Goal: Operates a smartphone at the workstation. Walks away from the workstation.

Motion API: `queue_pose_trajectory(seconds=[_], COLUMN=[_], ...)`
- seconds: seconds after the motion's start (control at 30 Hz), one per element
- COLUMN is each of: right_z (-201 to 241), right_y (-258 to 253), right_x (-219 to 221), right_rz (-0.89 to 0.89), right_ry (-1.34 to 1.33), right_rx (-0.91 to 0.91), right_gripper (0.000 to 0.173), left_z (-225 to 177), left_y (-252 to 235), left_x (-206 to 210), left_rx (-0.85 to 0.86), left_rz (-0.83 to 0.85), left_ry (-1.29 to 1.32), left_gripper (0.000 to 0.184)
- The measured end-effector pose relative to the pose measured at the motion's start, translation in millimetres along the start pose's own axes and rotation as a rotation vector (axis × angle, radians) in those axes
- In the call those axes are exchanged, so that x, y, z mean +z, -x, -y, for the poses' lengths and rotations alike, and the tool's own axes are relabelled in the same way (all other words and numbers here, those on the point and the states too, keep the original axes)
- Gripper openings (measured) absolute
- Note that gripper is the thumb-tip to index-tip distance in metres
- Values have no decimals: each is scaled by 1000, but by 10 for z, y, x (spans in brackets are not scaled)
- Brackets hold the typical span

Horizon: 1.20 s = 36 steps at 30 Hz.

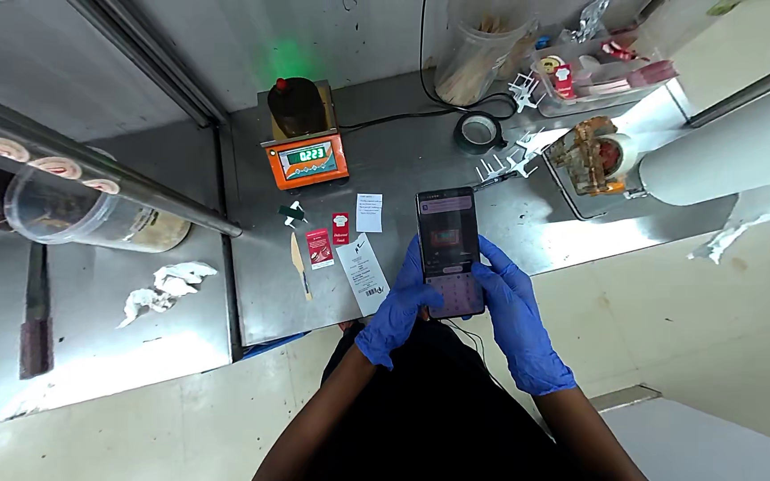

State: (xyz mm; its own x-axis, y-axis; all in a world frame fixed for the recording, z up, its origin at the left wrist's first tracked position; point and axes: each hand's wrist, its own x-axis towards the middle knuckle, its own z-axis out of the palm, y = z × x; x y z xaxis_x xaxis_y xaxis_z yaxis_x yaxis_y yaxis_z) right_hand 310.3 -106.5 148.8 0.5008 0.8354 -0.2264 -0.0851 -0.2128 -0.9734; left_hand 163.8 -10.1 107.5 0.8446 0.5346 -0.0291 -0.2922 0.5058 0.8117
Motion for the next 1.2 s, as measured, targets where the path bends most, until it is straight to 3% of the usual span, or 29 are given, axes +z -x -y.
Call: queue_pose_trajectory(seconds=[0.3, 0.53, 0.6, 0.73, 0.83, 1.0, 1.07, 1.2], right_z=[-94, -371, -442, -555, -481, -261, -213, -236], right_y=[-66, -299, -378, -623, -1053, -2434, -3021, -3790], right_x=[-70, -134, -172, -296, -509, -944, -1062, -1146], right_rz=[4, 137, 147, 129, 103, 16, 23, 58], right_ry=[-26, 42, 11, -46, 131, 728, 962, 1198], right_rx=[3, 146, 183, 233, 208, -9, 5, 18], right_gripper=[45, 110, 113, 100, 81, 87, 88, 73], left_z=[48, 118, 139, 81, 6, -61, 27, 224], left_y=[-116, -296, -373, -616, -662, -286, -49, 414], left_x=[34, 102, 129, 147, 114, 1, -92, -157], left_rx=[0, -163, -194, -258, -209, -173, -177, -165], left_rz=[-37, -113, -75, 28, -27, -268, -377, -611], left_ry=[-3, -238, -328, -533, -585, -552, -530, -459], left_gripper=[90, 81, 90, 96, 92, 79, 84, 96])
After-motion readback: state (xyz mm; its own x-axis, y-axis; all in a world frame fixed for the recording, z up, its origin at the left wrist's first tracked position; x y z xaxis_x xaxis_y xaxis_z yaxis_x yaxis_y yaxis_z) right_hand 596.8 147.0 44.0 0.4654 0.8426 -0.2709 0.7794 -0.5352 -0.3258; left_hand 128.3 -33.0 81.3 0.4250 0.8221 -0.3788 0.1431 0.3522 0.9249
